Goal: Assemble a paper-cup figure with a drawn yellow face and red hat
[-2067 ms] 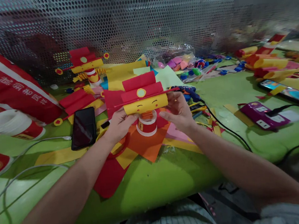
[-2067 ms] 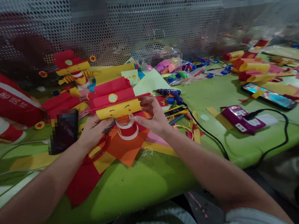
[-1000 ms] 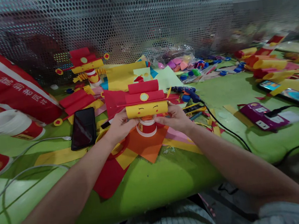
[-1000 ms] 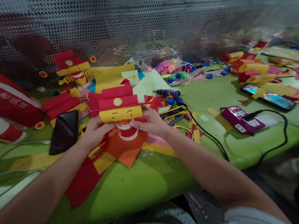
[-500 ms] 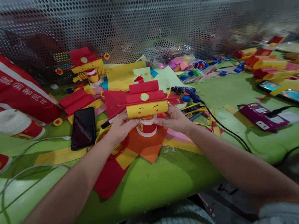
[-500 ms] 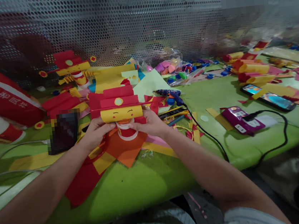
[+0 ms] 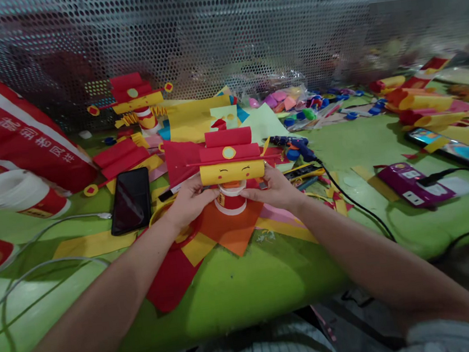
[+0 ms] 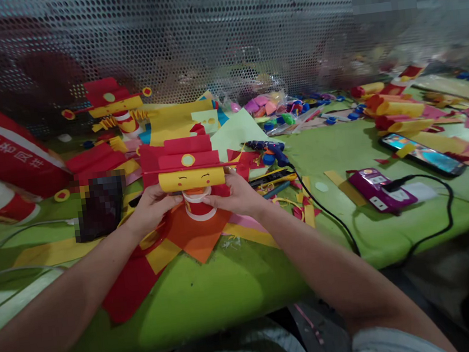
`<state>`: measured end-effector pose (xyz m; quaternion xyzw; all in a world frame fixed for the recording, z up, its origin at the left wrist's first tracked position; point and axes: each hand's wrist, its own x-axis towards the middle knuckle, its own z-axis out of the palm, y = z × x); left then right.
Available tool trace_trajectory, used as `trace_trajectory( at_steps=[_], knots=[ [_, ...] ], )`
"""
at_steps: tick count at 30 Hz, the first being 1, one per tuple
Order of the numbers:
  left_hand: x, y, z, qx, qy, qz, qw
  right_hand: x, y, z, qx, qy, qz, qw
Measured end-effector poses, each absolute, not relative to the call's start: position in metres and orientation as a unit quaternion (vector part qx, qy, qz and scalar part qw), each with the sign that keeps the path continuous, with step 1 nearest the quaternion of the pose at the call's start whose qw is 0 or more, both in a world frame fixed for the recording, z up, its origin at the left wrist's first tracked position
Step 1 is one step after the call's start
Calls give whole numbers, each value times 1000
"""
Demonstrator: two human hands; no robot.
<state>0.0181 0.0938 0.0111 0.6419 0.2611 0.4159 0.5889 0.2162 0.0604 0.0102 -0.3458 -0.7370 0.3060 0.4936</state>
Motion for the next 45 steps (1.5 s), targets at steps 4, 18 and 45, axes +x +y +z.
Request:
trace_trajectory(
  at_steps=[4, 18, 45],
  knots=[
    [18, 95, 9, 642, 251, 416, 593, 216, 60, 11, -363, -735, 299, 489],
    [19, 94, 10, 655, 267, 414, 573, 216, 60, 13, -372, -733, 306, 480],
    [20, 92, 12, 665, 284, 420, 548, 218, 61, 11, -373, -745, 288, 473]
  ],
)
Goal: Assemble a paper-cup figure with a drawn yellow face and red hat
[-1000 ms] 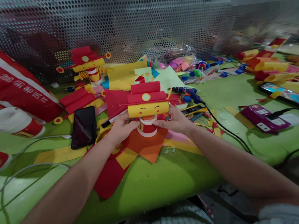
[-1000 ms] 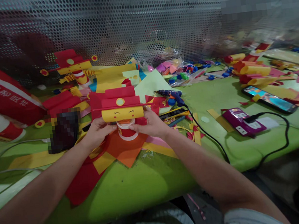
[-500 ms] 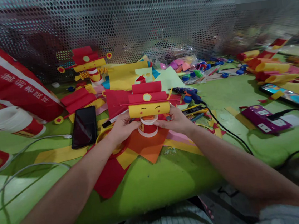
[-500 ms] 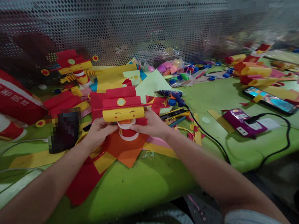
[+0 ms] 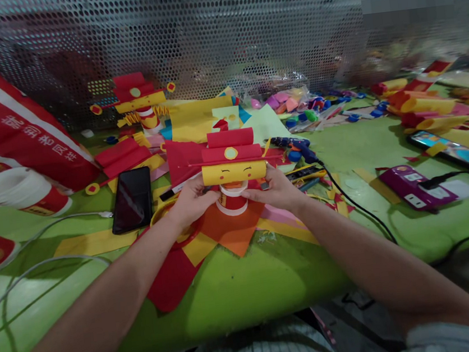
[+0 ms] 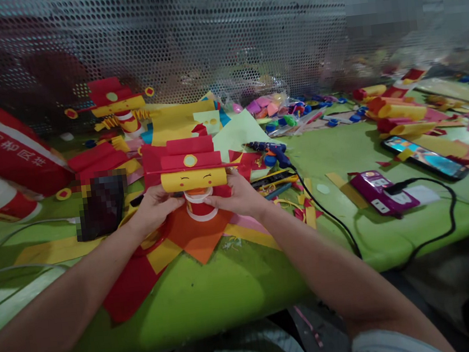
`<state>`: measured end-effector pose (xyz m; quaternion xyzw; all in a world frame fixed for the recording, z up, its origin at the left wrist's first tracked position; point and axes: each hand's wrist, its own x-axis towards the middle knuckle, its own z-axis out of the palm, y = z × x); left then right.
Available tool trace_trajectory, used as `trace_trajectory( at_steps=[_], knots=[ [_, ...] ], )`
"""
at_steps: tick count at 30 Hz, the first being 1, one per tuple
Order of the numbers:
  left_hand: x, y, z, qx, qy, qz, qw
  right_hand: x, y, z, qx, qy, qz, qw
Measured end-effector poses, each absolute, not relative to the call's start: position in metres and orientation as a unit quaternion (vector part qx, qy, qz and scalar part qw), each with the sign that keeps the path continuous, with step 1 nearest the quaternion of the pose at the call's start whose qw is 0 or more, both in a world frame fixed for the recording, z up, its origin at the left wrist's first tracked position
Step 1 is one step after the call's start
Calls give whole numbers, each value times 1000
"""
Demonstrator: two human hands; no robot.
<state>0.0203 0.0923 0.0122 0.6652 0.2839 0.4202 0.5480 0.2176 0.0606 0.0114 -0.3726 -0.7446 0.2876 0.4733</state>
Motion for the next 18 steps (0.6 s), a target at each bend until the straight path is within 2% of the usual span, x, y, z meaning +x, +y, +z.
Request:
trace_trajectory(
  at_steps=[18],
  knots=[
    [20, 93, 12, 669, 296, 416, 540, 219, 63, 8, -383, -753, 247, 475]
  ],
)
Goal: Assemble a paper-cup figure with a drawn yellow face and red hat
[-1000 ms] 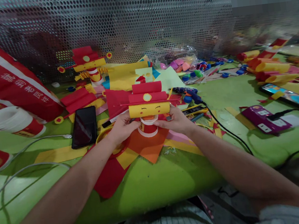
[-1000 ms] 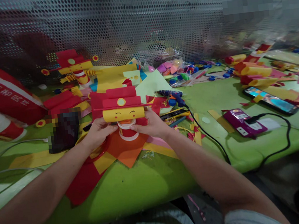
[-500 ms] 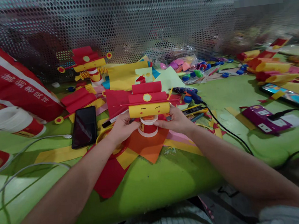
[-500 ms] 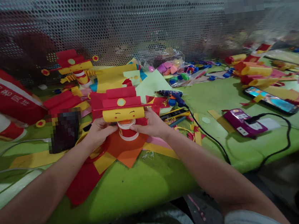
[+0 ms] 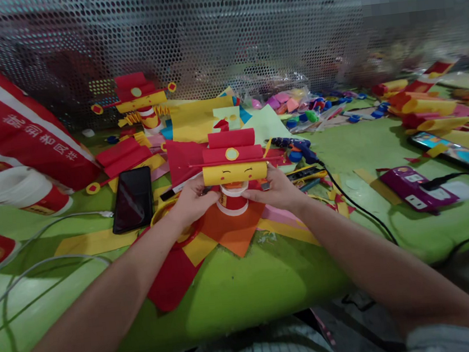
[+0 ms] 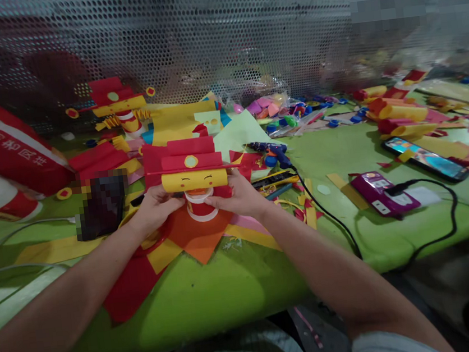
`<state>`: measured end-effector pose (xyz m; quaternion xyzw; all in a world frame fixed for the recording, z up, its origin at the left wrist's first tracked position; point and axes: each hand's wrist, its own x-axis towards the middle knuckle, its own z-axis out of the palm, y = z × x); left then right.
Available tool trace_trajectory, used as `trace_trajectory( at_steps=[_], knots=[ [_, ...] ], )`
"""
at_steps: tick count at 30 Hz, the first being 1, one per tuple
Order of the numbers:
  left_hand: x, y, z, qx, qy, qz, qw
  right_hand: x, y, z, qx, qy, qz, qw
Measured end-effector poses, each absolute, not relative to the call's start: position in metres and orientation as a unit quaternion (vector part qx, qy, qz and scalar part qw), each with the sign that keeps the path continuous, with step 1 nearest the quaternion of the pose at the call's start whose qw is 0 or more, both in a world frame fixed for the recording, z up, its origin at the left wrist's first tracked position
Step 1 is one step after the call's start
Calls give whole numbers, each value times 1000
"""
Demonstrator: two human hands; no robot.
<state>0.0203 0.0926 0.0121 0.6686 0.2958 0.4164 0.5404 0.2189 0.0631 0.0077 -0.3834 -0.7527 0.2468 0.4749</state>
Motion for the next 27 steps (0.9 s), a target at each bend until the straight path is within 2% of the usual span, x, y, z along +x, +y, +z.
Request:
trace_trajectory(
  at_steps=[27],
  knots=[
    [20, 92, 13, 667, 300, 417, 539, 221, 66, 3, -391, -757, 210, 479]
  ],
)
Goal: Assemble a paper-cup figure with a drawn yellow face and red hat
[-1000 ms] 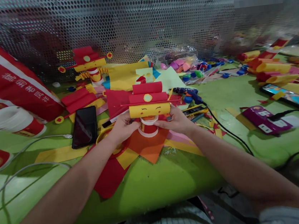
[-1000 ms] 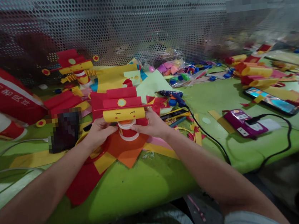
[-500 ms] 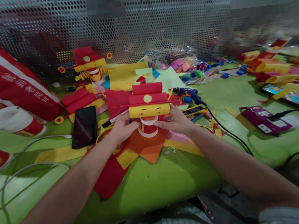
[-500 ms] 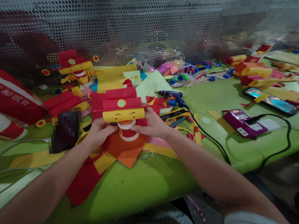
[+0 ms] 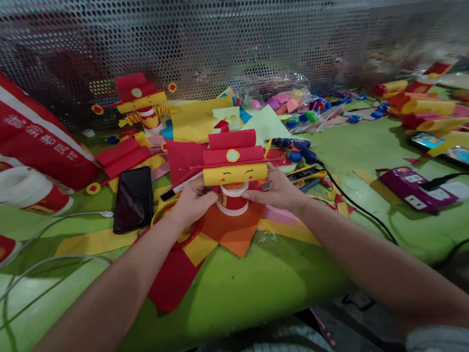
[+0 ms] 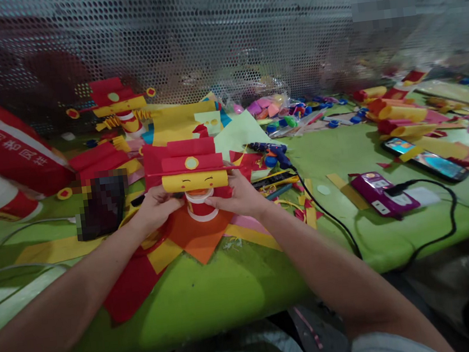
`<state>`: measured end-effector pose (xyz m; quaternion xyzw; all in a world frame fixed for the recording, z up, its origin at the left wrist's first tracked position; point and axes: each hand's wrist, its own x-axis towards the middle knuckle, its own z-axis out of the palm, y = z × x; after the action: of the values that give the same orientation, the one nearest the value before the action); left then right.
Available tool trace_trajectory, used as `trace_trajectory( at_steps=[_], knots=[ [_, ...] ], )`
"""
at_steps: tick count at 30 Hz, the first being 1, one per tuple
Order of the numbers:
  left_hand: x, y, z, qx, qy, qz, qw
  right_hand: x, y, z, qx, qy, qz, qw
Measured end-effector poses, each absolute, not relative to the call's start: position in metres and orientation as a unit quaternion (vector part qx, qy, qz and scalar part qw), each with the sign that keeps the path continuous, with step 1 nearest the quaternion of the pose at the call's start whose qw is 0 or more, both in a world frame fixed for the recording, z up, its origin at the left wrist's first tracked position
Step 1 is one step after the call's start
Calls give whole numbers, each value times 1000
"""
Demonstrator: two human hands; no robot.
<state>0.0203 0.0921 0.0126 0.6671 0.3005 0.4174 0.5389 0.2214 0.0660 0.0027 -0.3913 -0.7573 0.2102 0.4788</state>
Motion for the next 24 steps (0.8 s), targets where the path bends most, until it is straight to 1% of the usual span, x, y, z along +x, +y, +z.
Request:
trace_trajectory(
  at_steps=[8, 15, 24],
  knots=[
    [20, 94, 11, 674, 298, 409, 539, 220, 66, 6, -374, -761, 216, 484],
    [20, 93, 11, 678, 289, 417, 532, 222, 66, 4, -398, -755, 224, 471],
    [20, 95, 10, 690, 272, 416, 525, 220, 66, 6, -395, -758, 208, 476]
  ],
)
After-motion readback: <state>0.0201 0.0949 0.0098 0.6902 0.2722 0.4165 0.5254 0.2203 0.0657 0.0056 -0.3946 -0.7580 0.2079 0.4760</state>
